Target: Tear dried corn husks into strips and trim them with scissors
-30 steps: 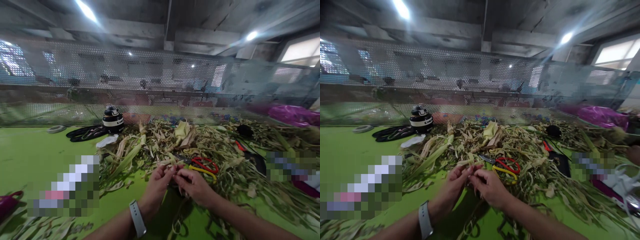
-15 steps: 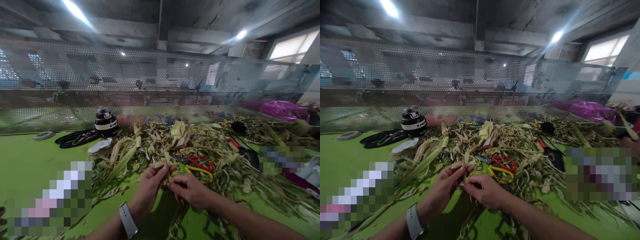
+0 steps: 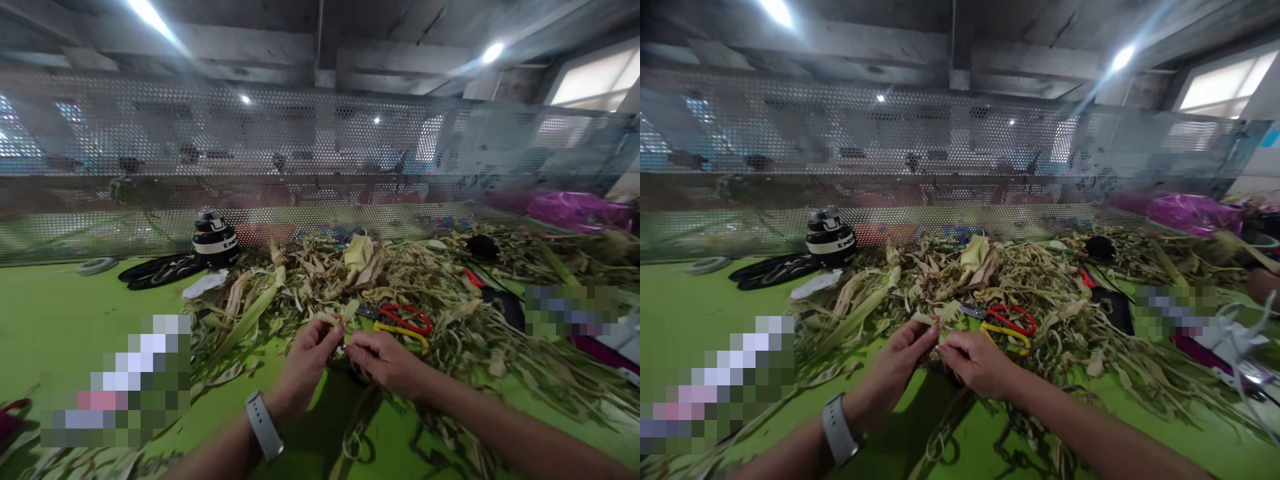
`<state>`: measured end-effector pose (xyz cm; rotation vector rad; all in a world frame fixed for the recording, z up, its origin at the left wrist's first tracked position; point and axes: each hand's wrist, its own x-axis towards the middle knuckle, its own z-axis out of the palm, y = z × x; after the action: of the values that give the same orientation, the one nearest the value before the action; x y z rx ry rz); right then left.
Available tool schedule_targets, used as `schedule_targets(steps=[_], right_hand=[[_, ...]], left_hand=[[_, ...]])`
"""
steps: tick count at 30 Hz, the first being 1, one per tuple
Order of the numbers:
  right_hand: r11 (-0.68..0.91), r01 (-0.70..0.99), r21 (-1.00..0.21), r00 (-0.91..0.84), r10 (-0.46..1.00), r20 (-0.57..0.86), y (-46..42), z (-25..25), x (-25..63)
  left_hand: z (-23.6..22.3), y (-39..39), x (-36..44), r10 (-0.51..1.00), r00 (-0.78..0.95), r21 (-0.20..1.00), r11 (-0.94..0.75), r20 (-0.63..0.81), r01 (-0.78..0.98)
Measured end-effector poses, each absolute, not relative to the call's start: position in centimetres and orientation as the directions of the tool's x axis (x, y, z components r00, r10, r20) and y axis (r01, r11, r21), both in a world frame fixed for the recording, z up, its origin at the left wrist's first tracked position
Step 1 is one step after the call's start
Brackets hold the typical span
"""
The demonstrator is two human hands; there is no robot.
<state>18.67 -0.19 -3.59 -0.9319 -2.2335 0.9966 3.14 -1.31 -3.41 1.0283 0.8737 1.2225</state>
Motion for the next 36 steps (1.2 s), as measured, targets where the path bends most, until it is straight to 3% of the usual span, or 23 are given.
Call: schedule_targets(steps=[2, 5, 7, 9, 12, 15, 22, 26, 30, 32, 36], right_hand=[[0.553, 0.417, -0.721, -0.638, 0.743, 0.201, -0.2, -3.0, 19.0], [0.661, 0.517, -0.544, -0.526, 0.746, 0.407, -0.3, -1.7, 19.7], [0.655, 0.547, -0.521, -0.401, 0.752, 0.523, -0.1, -0.9, 20.0], [0.604, 0.489, -0.630, -0.385, 0.797, 0.465, 0.2, -0.7, 19.9], [0.441, 0.315, -0.841, -0.464, 0.844, 0.269, 0.8, -1.3, 19.5], [0.349, 0.194, -0.917, -0.433, 0.869, 0.240, 0.8, -2.1, 19.1], [0.439, 0.232, -0.868, -0.362, 0.867, 0.342, -0.1, -2.1, 18.6], [0.362, 0.271, -0.892, -0.393, 0.887, 0.241, 0.3, -1.7, 18.8], [0.322, 0.432, -0.842, -0.318, 0.928, 0.192, 1.0, -1.0, 19.7], [0.372, 0.505, -0.779, -0.386, 0.904, 0.181, 1.1, -0.8, 20.0], [0.469, 0.482, -0.740, -0.483, 0.847, 0.222, 0.7, -1.0, 20.0]], left_hand=[[-3.1, -1.2, 2.9, 0.986, 0.169, 0.955, 0.052, -0.002, -0.293], [-2.6, -1.5, 2.8, 0.954, 0.298, 0.969, 0.107, -0.037, -0.221], [-2.3, -1.8, 2.9, 0.912, 0.404, 0.973, 0.148, -0.066, -0.175], [-2.3, -2.0, 3.1, 0.873, 0.480, 0.973, 0.176, -0.086, -0.147], [-2.8, -2.3, 3.3, 0.846, 0.524, 0.972, 0.195, -0.100, -0.129], [-3.3, -2.3, 3.4, 0.856, 0.502, 0.969, 0.216, -0.127, -0.123], [-3.5, -2.8, 3.4, 0.761, 0.573, 0.893, 0.437, -0.303, -0.108], [-3.6, -3.0, 3.7, 0.776, 0.541, 0.846, 0.495, -0.325, -0.201], [-3.4, -2.7, 3.9, 0.877, 0.408, 0.848, 0.405, -0.254, -0.343], [-3.4, -2.5, 3.8, 0.905, 0.375, 0.885, 0.332, -0.201, -0.326], [-3.8, -1.9, 3.5, 0.936, 0.335, 0.943, 0.207, -0.112, -0.262]])
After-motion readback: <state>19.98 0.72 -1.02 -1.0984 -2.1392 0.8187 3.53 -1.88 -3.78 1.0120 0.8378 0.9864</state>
